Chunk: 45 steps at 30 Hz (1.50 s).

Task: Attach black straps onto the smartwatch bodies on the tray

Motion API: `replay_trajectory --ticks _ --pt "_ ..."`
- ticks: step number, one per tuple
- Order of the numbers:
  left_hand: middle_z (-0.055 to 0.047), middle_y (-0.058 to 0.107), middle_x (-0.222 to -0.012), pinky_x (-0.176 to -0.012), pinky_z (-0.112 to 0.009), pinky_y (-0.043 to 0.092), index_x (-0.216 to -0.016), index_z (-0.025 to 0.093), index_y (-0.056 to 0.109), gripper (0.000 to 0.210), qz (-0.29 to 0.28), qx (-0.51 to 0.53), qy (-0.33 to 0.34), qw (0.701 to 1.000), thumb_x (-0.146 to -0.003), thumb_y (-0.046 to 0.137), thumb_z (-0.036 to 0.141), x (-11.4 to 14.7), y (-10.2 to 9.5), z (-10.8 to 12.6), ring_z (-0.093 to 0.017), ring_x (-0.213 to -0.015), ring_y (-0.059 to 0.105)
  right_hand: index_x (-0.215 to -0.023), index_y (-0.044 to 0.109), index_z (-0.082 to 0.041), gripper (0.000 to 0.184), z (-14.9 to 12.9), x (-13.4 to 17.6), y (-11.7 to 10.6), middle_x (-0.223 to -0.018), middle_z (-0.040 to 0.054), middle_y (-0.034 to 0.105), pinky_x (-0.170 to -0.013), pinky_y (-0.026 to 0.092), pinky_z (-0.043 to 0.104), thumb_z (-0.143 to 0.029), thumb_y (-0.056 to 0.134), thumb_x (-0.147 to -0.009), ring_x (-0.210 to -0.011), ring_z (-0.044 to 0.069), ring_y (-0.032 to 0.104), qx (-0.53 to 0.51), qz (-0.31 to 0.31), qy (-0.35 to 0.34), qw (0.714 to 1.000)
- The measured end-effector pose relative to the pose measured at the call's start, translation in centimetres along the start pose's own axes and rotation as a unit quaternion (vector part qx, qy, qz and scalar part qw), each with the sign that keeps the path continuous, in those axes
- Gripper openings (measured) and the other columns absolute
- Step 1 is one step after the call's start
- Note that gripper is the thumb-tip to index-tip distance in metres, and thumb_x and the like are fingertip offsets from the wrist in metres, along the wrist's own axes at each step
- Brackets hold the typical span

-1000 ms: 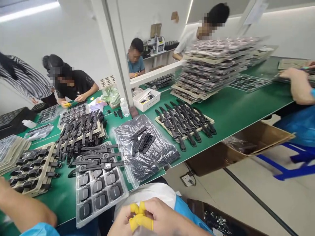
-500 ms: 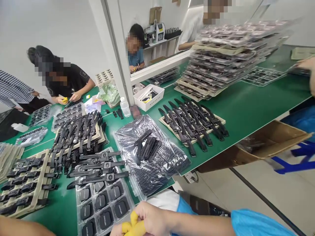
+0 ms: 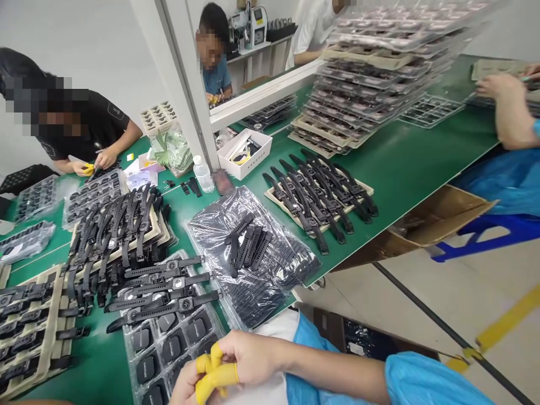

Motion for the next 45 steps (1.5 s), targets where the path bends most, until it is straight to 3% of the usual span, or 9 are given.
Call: replay_trajectory --ticks 4,9,14,22,28,32,39,41,45 --pt "0.0 0.062 -0.061 -0.049 -0.018 0.035 -0.076 0.015 0.067 0.06 0.013 0.083 -0.027 0.996 -0.08 0.074 0.075 -1.2 -0.1 -0.3 -0.006 -0.049 0.046 -0.08 0.057 -0.017 0.055 -0.9 0.1 -0.7 -0.074 -0.0004 0.064 -0.054 0.041 0.02 -0.07 0.072 -0.084 -0.06 0.009 0.054 0.038 0.045 -0.027 0.998" --pt "0.005 0.052 -0.051 -0.042 -0.015 0.028 -0.073 0.016 0.057 0.06 0.121 0.163 -0.011 0.979 -0.081 0.074 0.073 -3.2 -1.0 0.2 -0.004 -0.041 0.038 -0.086 0.055 -0.018 0.052 -2.4 -0.4 -2.5 -0.068 -0.0036 0.061 -0.055 0.041 0.022 -0.064 0.079 -0.081 -0.059 0.01 0.053 0.029 0.123 -0.059 0.99" --pt "0.007 0.049 -0.054 -0.04 -0.015 0.031 -0.072 0.018 0.052 0.056 0.207 0.189 0.079 0.957 -0.078 0.079 0.066 -5.0 -2.3 4.1 -0.004 -0.042 0.04 -0.088 0.059 -0.018 0.048 -6.7 -0.5 -4.4 -0.069 -0.0045 0.061 -0.06 0.044 0.024 -0.062 0.078 -0.084 -0.062 0.012 0.055 0.109 0.191 -0.116 0.969" --pt "0.005 0.054 -0.06 -0.042 -0.015 0.035 -0.075 0.017 0.057 0.046 0.149 0.18 0.118 0.965 -0.083 0.082 0.055 -4.4 -1.5 6.8 -0.004 -0.045 0.044 -0.077 0.069 -0.017 0.039 -11.1 1.3 -3.1 -0.063 -0.0018 0.065 -0.054 0.042 0.023 -0.047 0.062 -0.1 -0.053 0.01 0.053 0.25 0.166 -0.222 0.928" --pt "0.006 0.052 -0.056 -0.039 -0.016 0.036 -0.07 0.017 0.054 0.054 0.128 0.212 0.098 0.964 -0.078 0.084 0.062 -4.1 1.5 5.3 -0.005 -0.041 0.046 -0.073 0.067 -0.018 0.043 -8.9 3.6 -2.5 -0.063 0.0 0.07 -0.056 0.048 0.024 -0.051 0.062 -0.101 -0.054 0.012 0.061 0.163 0.161 -0.242 0.943" --pt "0.003 0.058 -0.065 -0.041 -0.017 0.04 -0.073 0.017 0.059 0.052 0.117 0.208 0.111 0.965 -0.074 0.087 0.06 -3.9 2.7 4.8 -0.006 -0.046 0.049 -0.082 0.067 -0.018 0.037 -7.7 5.7 -2.9 -0.06 -0.0035 0.061 -0.052 0.04 0.023 -0.052 0.068 -0.096 -0.051 0.01 0.05 0.24 0.205 -0.244 0.917" --pt "0.001 0.061 -0.067 -0.042 -0.016 0.04 -0.076 0.015 0.064 0.05 0.017 0.173 0.053 0.983 -0.072 0.09 0.058 -2.9 5.6 2.5 -0.007 -0.051 0.051 -0.091 0.07 -0.018 0.027 -6.0 8.5 -0.9 -0.074 0.0014 0.068 -0.057 0.04 0.024 -0.04 0.059 -0.103 -0.059 0.012 0.058 0.376 0.131 -0.283 0.873" --pt "0.002 0.058 -0.063 -0.043 -0.016 0.041 -0.074 0.014 0.063 0.048 -0.019 0.162 0.022 0.986 -0.073 0.09 0.053 -2.5 6.6 1.7 -0.006 -0.049 0.049 -0.093 0.075 -0.019 0.028 -5.0 8.8 -0.5 -0.081 0.0035 0.073 -0.061 0.043 0.024 -0.037 0.058 -0.105 -0.065 0.012 0.063 0.372 0.102 -0.28 0.879" --pt "0.001 0.059 -0.062 -0.046 -0.017 0.045 -0.075 0.013 0.066 0.047 -0.07 0.136 -0.012 0.988 -0.075 0.089 0.054 -1.8 8.0 0.5 -0.007 -0.049 0.051 -0.09 0.081 -0.017 0.032 -2.7 8.6 -0.5 -0.082 0.005 0.079 -0.065 0.05 0.023 -0.043 0.065 -0.101 -0.069 0.013 0.07 0.219 0.054 -0.224 0.948"
Point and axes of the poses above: each hand's wrist, its own x-axis away from the middle knuckle, its own y-axis out of the palm, z = x × y, the point moved 9 cm from there along -x, towards the middle knuckle
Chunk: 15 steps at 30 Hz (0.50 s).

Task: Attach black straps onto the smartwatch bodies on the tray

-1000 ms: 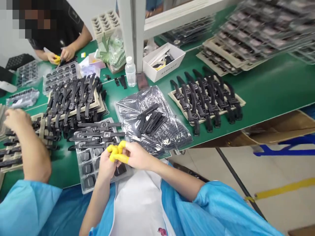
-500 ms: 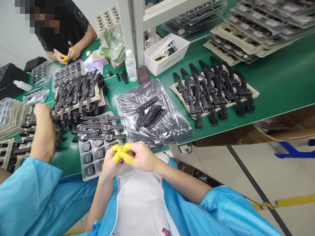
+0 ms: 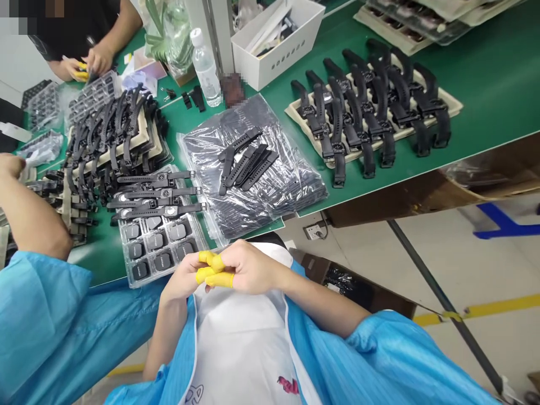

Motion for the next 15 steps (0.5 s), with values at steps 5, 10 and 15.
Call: replay_trajectory --ticks 5,10,15 --pt "-0.004 0.067 -0.067 -0.049 -0.02 0.047 -0.082 0.013 0.068 0.048 -0.042 0.005 0.056 0.998 -0.087 0.077 0.059 0.3 0.8 0.6 -0.009 -0.05 0.057 -0.071 0.073 -0.016 0.045 1.6 0.0 0.5 -0.069 0.0051 0.076 -0.05 0.047 0.022 -0.056 0.072 -0.093 -0.057 0.014 0.068 -0.182 0.026 0.054 0.982" --pt "-0.005 0.069 -0.066 -0.051 -0.021 0.049 -0.091 0.013 0.068 0.04 -0.073 -0.054 0.13 0.987 -0.1 0.063 0.052 1.4 1.4 1.9 -0.012 -0.051 0.06 -0.063 0.059 -0.019 0.051 1.7 -0.3 0.5 -0.058 0.002 0.069 -0.043 0.041 0.021 -0.06 0.07 -0.092 -0.046 0.011 0.059 -0.177 0.052 0.039 0.982" --pt "-0.002 0.067 -0.07 -0.055 -0.021 0.05 -0.083 0.016 0.068 0.034 0.072 -0.13 0.276 0.95 -0.1 0.064 0.045 2.5 -0.6 3.8 -0.01 -0.056 0.06 -0.069 0.06 -0.019 0.041 0.8 -0.2 0.0 -0.063 -0.0012 0.065 -0.049 0.038 0.021 -0.047 0.07 -0.096 -0.05 0.008 0.048 -0.045 0.111 -0.008 0.993"
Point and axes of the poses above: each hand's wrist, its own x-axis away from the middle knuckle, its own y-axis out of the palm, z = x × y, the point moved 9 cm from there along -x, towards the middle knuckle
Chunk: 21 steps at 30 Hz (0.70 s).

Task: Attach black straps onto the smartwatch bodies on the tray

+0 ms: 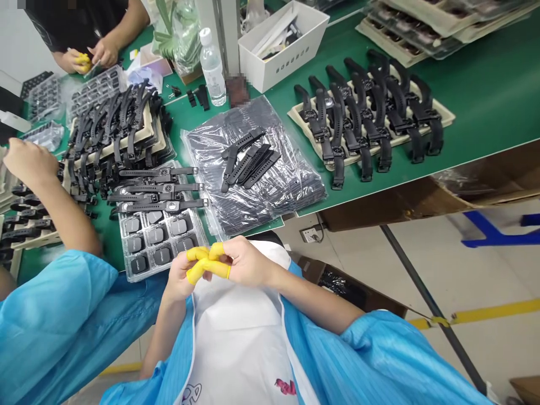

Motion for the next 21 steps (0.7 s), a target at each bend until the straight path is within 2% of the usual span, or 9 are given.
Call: replay_trajectory --ticks 2,4,8,11,14,17,21 --pt "-0.002 0.069 -0.078 -0.054 -0.019 0.049 -0.088 0.017 0.069 0.025 0.068 -0.017 0.017 0.997 -0.1 0.064 0.038 0.0 -1.0 -0.1 -0.009 -0.058 0.06 -0.07 0.06 -0.019 0.037 -0.3 0.2 -0.1 -0.059 -0.0047 0.055 -0.048 0.033 0.022 -0.043 0.069 -0.097 -0.05 0.008 0.04 0.063 0.028 -0.021 0.997" --pt "-0.002 0.07 -0.082 -0.053 -0.018 0.048 -0.094 0.018 0.07 0.017 0.125 -0.017 0.018 0.992 -0.1 0.065 0.033 0.1 -1.8 -0.5 -0.008 -0.057 0.06 -0.074 0.06 -0.02 0.032 -0.8 0.5 0.3 -0.059 -0.0059 0.049 -0.049 0.033 0.022 -0.037 0.064 -0.1 -0.051 0.008 0.039 0.114 0.031 -0.05 0.992" --pt "-0.002 0.071 -0.083 -0.055 -0.019 0.05 -0.099 0.018 0.071 0.011 0.202 -0.051 0.061 0.976 -0.097 0.069 0.029 0.4 -2.7 -0.3 -0.009 -0.059 0.063 -0.09 0.062 -0.02 0.014 -2.0 0.8 0.7 -0.065 -0.0049 0.053 -0.052 0.035 0.023 -0.028 0.059 -0.102 -0.053 0.01 0.044 0.212 0.054 -0.12 0.968" --pt "-0.003 0.072 -0.085 -0.065 -0.022 0.055 -0.096 0.019 0.071 0.006 0.2 -0.14 0.104 0.964 -0.097 0.067 0.023 0.3 -2.5 0.8 -0.013 -0.072 0.068 -0.093 0.06 -0.02 0.012 -2.1 0.8 0.8 -0.069 -0.0029 0.057 -0.054 0.038 0.024 -0.027 0.059 -0.103 -0.056 0.012 0.049 0.263 0.071 -0.134 0.953" --pt "-0.003 0.071 -0.085 -0.068 -0.023 0.054 -0.094 0.019 0.069 0.009 0.178 -0.25 0.142 0.941 -0.095 0.061 0.014 0.2 -1.9 2.0 -0.014 -0.075 0.067 -0.092 0.057 -0.021 0.013 -1.5 1.0 1.2 -0.071 -0.0011 0.06 -0.055 0.04 0.025 -0.029 0.058 -0.103 -0.057 0.013 0.053 0.295 0.074 -0.12 0.945" --pt "-0.004 0.072 -0.089 -0.07 -0.025 0.056 -0.103 0.019 0.069 0.021 0.166 -0.34 0.168 0.91 -0.09 0.057 0.007 0.3 -1.6 2.8 -0.015 -0.079 0.068 -0.095 0.056 -0.021 0.011 -0.8 1.5 1.5 -0.074 -0.0001 0.064 -0.054 0.04 0.025 -0.027 0.055 -0.104 -0.057 0.014 0.056 0.316 0.076 -0.097 0.941" --pt "-0.007 0.074 -0.096 -0.073 -0.027 0.059 -0.119 0.019 0.066 0.036 0.155 -0.423 0.168 0.877 -0.088 0.057 0.006 0.5 -1.3 2.8 -0.018 -0.084 0.071 -0.098 0.056 -0.021 0.006 -0.6 2.0 1.5 -0.073 0.0001 0.066 -0.054 0.041 0.027 -0.022 0.054 -0.103 -0.056 0.015 0.057 0.354 0.073 -0.095 0.928"
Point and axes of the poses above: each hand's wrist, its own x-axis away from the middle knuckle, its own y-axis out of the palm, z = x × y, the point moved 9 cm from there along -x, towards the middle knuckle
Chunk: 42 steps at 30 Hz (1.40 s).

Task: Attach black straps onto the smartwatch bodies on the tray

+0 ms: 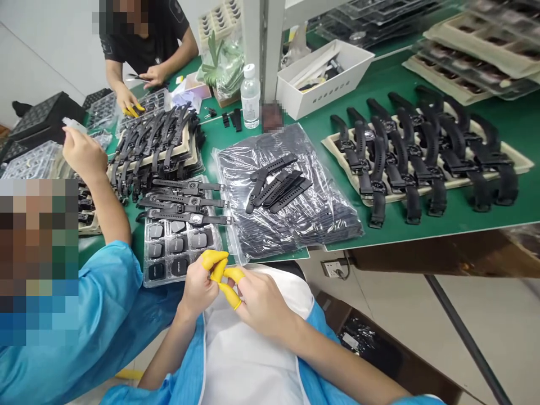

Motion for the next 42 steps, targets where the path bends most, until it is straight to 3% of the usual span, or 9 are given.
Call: replay_trajectory --ticks 5,10,15,19,25,30,35,39,42 --pt "-0.005 0.074 -0.092 -0.066 -0.024 0.057 -0.125 0.02 0.065 0.04 -0.018 -0.016 0.002 1.0 -0.088 0.055 0.008 0.2 0.1 -0.1 -0.016 -0.076 0.071 -0.105 0.058 -0.021 0.004 -0.1 0.1 -0.3 -0.081 0.0021 0.072 -0.057 0.046 0.028 -0.022 0.056 -0.103 -0.061 0.016 0.063 -0.016 -0.018 -0.014 1.0" --pt "-0.007 0.076 -0.099 -0.071 -0.027 0.059 -0.127 0.02 0.063 0.043 -0.064 0.023 -0.002 0.998 -0.087 0.052 0.008 0.5 0.9 -0.2 -0.018 -0.083 0.073 -0.108 0.061 -0.021 0.01 1.3 -0.1 -0.3 -0.085 0.0032 0.074 -0.059 0.049 0.028 -0.028 0.057 -0.103 -0.063 0.016 0.064 -0.064 -0.038 0.042 0.996" --pt "-0.007 0.073 -0.096 -0.066 -0.026 0.053 -0.12 0.017 0.065 0.032 -0.156 0.093 -0.076 0.981 -0.09 0.055 0.016 0.8 2.0 -1.0 -0.016 -0.073 0.064 -0.089 0.06 -0.022 0.022 2.6 -0.6 -0.8 -0.077 0.002 0.069 -0.056 0.047 0.026 -0.036 0.055 -0.104 -0.06 0.015 0.06 -0.091 -0.043 0.074 0.992" --pt "-0.004 0.072 -0.09 -0.064 -0.021 0.047 -0.101 0.017 0.069 0.013 -0.264 0.204 -0.139 0.933 -0.092 0.063 0.024 1.3 2.7 -1.3 -0.012 -0.072 0.061 -0.076 0.056 -0.022 0.031 2.7 -0.6 0.0 -0.069 -0.0007 0.062 -0.054 0.043 0.025 -0.038 0.059 -0.101 -0.059 0.014 0.055 -0.128 -0.133 0.087 0.979" --pt "0.0 0.07 -0.082 -0.065 -0.02 0.044 -0.092 0.016 0.071 0.016 -0.385 0.242 -0.166 0.875 -0.085 0.078 0.028 3.6 4.2 -2.2 -0.011 -0.069 0.058 -0.078 0.062 -0.021 0.025 1.7 1.0 2.1 -0.07 0.0 0.064 -0.057 0.043 0.026 -0.035 0.061 -0.098 -0.061 0.015 0.054 -0.145 -0.275 0.091 0.946" --pt "-0.001 0.073 -0.085 -0.065 -0.02 0.045 -0.092 0.017 0.073 0.016 -0.408 0.246 -0.173 0.862 -0.086 0.077 0.031 4.4 4.9 -2.6 -0.011 -0.07 0.06 -0.08 0.067 -0.023 0.025 1.8 1.6 2.0 -0.07 0.0011 0.066 -0.057 0.045 0.027 -0.04 0.063 -0.098 -0.063 0.017 0.057 -0.14 -0.277 0.108 0.945" --pt "0.002 0.07 -0.07 -0.057 -0.019 0.044 -0.086 0.017 0.072 0.013 -0.438 0.288 -0.166 0.835 -0.086 0.073 0.03 4.8 5.7 -1.8 -0.011 -0.06 0.06 -0.073 0.071 -0.022 0.044 2.2 1.8 1.9 -0.065 0.0024 0.066 -0.061 0.049 0.028 -0.058 0.059 -0.097 -0.065 0.019 0.06 -0.139 -0.276 0.114 0.944" --pt "0.002 0.07 -0.07 -0.057 -0.019 0.049 -0.09 0.017 0.072 0.014 -0.458 0.367 -0.196 0.786 -0.093 0.063 0.028 5.1 6.2 -0.9 -0.011 -0.059 0.063 -0.073 0.072 -0.023 0.054 2.4 1.9 2.3 -0.061 0.0036 0.063 -0.06 0.052 0.029 -0.069 0.055 -0.096 -0.063 0.02 0.062 -0.225 -0.265 0.137 0.928" --pt "-0.001 0.07 -0.072 -0.06 -0.021 0.052 -0.092 0.016 0.07 0.019 -0.422 0.397 -0.194 0.792 -0.096 0.058 0.03 4.3 5.7 -0.5 -0.013 -0.061 0.065 -0.076 0.071 -0.022 0.054 2.5 1.9 2.9 -0.071 0.006 0.07 -0.053 0.05 0.028 -0.07 0.055 -0.095 -0.06 0.019 0.063 -0.328 -0.254 0.174 0.893"
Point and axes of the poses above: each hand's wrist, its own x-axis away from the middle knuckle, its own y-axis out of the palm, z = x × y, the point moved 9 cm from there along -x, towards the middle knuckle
